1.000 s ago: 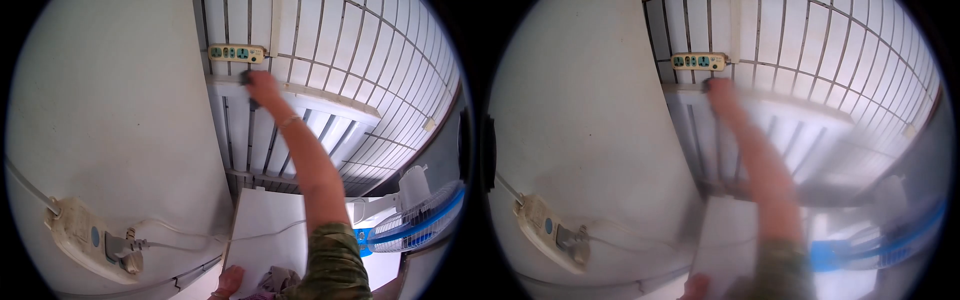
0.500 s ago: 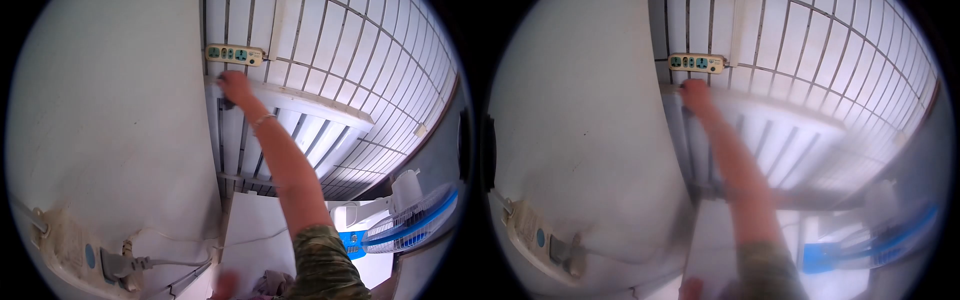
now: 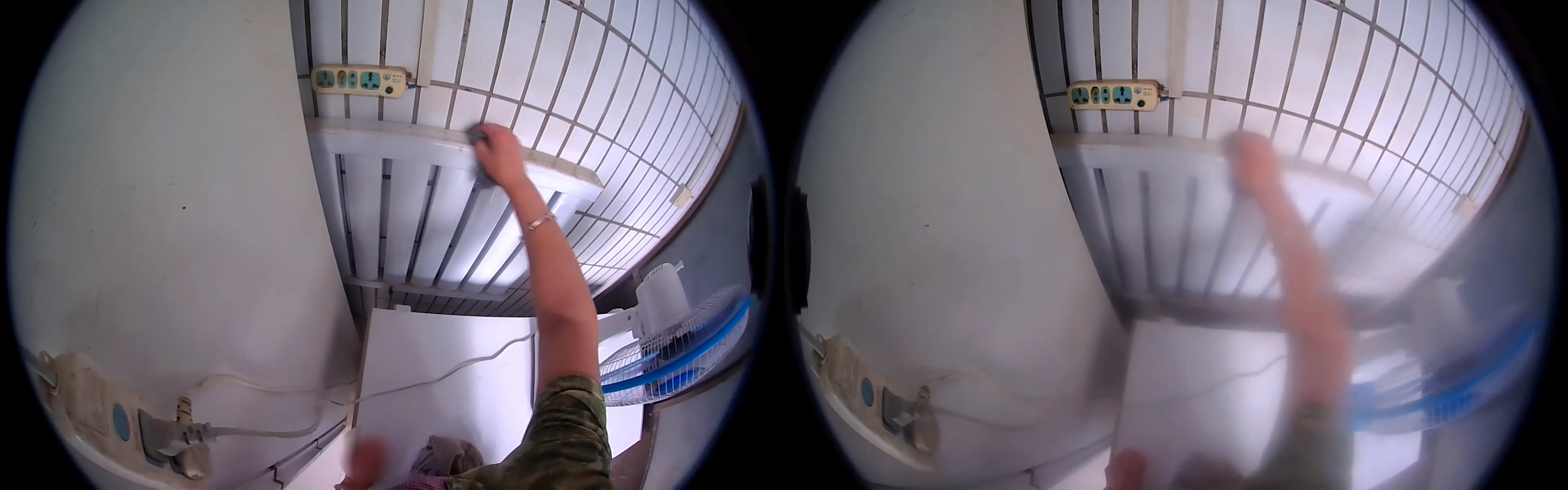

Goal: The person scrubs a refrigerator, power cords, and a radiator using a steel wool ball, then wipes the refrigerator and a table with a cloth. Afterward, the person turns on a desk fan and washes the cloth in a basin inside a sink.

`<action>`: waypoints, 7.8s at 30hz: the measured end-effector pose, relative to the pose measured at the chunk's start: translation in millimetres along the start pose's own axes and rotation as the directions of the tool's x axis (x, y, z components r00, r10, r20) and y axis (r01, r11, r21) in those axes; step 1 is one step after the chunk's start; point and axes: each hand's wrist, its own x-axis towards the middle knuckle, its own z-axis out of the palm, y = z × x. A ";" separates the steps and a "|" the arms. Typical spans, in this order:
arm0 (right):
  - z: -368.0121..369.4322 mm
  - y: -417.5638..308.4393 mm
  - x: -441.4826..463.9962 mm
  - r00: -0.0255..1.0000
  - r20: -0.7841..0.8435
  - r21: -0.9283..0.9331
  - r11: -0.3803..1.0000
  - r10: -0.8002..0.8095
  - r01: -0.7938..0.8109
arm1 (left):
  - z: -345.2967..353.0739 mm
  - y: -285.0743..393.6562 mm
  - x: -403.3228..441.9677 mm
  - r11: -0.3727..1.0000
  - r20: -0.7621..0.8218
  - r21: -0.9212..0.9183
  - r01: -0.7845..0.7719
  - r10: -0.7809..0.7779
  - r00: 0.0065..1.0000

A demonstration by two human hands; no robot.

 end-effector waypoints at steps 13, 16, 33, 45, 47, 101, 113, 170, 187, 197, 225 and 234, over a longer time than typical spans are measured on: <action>26.0 -56.8 22.3 0.971 0.192 -0.024 0.990 0.142 -0.140 | -20.8 -5.6 8.0 0.927 0.313 -0.309 0.212 -0.111 0.943; -29.2 40.2 -23.5 0.991 -0.056 -0.071 0.989 0.125 -0.129 | -33.0 -6.9 16.3 0.912 0.344 -0.329 0.245 -0.125 0.930; -117.2 104.8 -51.0 0.931 -0.089 -0.245 0.898 0.355 -0.366 | 8.9 -14.8 -2.1 0.920 0.241 -0.332 0.209 -0.132 0.962; -104.6 90.6 -40.4 0.911 0.024 -0.190 0.897 0.411 -0.400 | -98.6 0.8 48.1 0.860 0.209 -0.379 0.341 -0.279 0.937; -139.8 137.3 -48.8 0.851 -0.056 -0.274 0.811 0.523 -0.517 | -112.3 0.4 61.8 0.847 0.201 -0.392 0.357 -0.300 0.933; -123.1 120.1 -56.2 0.852 -0.114 -0.268 0.810 0.511 -0.522 | -143.2 5.1 76.3 0.849 0.177 -0.407 0.338 -0.290 0.941; -119.1 146.7 -57.4 0.842 -0.156 -0.409 0.742 0.516 -0.531 | -159.5 2.6 79.4 0.872 0.225 -0.367 0.324 -0.254 0.941; -112.0 82.4 -56.9 0.885 -0.209 -0.347 0.815 0.416 -0.465 | -100.3 6.6 47.6 0.898 0.192 -0.260 0.354 -0.311 0.931; -34.5 65.4 -16.9 0.944 0.013 -0.462 0.840 0.329 -0.286 | -133.8 8.8 64.4 0.872 0.084 -0.401 0.281 -0.271 0.959; 21.4 -37.2 22.3 0.950 0.121 -0.260 0.933 0.288 -0.250 | -137.0 9.9 65.7 0.767 0.127 -0.536 0.353 -0.340 0.932; 20.0 -48.1 13.6 0.993 0.071 -0.102 0.991 0.089 -0.082 | -156.6 7.6 83.6 0.797 0.239 -0.450 0.403 -0.328 0.914; -39.5 30.6 -30.2 0.985 -0.030 -0.201 0.965 0.168 -0.171 | -137.7 10.5 64.5 0.788 0.248 -0.453 0.417 -0.338 0.908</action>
